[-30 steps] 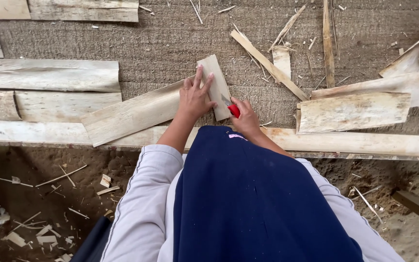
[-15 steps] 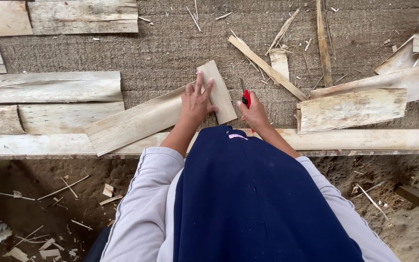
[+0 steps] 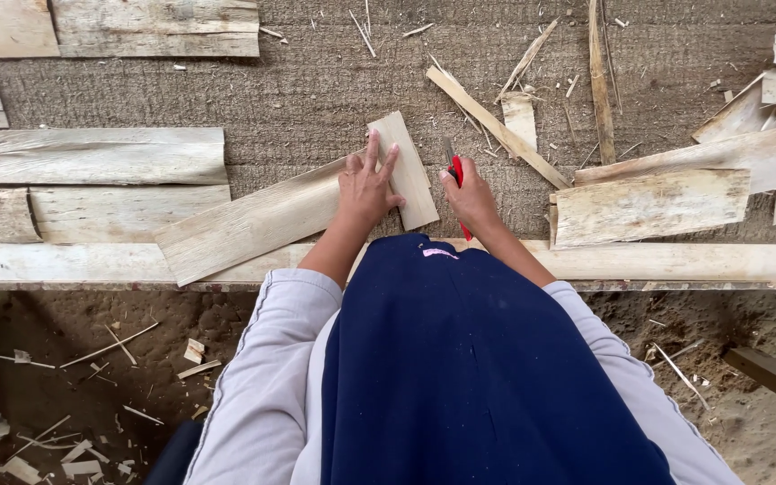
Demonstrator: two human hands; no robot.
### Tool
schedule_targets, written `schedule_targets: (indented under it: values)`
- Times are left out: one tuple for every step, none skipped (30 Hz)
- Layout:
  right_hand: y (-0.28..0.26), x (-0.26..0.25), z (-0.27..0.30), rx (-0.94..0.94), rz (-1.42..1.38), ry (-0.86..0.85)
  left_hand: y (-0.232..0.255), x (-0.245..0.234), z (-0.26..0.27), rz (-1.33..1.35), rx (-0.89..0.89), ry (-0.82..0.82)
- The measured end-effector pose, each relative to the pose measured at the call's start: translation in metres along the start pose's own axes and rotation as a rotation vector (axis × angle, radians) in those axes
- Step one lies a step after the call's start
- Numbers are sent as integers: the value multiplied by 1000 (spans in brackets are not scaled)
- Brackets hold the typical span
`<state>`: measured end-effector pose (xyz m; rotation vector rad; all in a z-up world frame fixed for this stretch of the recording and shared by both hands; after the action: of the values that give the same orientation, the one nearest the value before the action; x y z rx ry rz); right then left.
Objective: The person trims and shapes thin pieces of wood using a small red utility knife, placing them onto a larger wooden structure.
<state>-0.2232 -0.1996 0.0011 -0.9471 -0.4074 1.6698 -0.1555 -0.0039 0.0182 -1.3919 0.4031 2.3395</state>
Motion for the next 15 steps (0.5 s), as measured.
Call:
schedule_targets:
  values:
    - [2, 1, -2, -1, 2, -2, 0, -1, 1, 2, -2, 0]
    - [4, 1, -4, -4, 13, -2, 1, -1, 1, -9, -4, -4]
    - [6, 2, -6, -8, 24, -3, 2, -2, 1, -21, -5, -8]
    - [7, 2, -6, -9, 25, -2, 2, -2, 1, -20, -5, -7]
    - [7, 2, -7, -14, 30, -2, 3, -1, 0, -28, -6, -8]
    - [7, 2, -7, -19, 34, -2, 3, -1, 0, -36, -7, -10]
    - [6, 3, -7, -19, 34, -2, 4, 1, -1, -35, -7, -10]
    - [5, 5, -8, -2, 72, -12, 4, 4, -2, -38, -10, -5]
    - [5, 6, -9, 15, 110, -22, 4, 6, -4, -40, -14, -1]
    - [3, 6, -9, 15, 111, -23, 4, 7, -4, -39, -15, -1]
    - [1, 6, -9, 20, 139, -23, 3, 7, -4, -42, -12, 0]
    - [-1, 6, -9, 24, 168, -24, 3, 8, -5, -44, -9, 1]
    - [-3, 7, -10, 24, 169, -25, 3, 6, -4, -42, -10, 0]
    - [-6, 9, -11, 1, 180, -20, 4, 5, -3, -49, -10, -1]
    - [-8, 10, -11, -23, 191, -15, 4, 4, -2, -56, -11, -1]
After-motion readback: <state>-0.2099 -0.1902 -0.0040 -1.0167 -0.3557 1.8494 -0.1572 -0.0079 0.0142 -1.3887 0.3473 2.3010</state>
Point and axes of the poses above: each hand's wrist, its own z-axis away from the middle knuckle, its own x-axis out of the palm, y = z × x, the point moved 3 cm from there along -z, towards the middle knuckle, and after that the axes turned 9 degrees about -z, right-handed, at the moved point
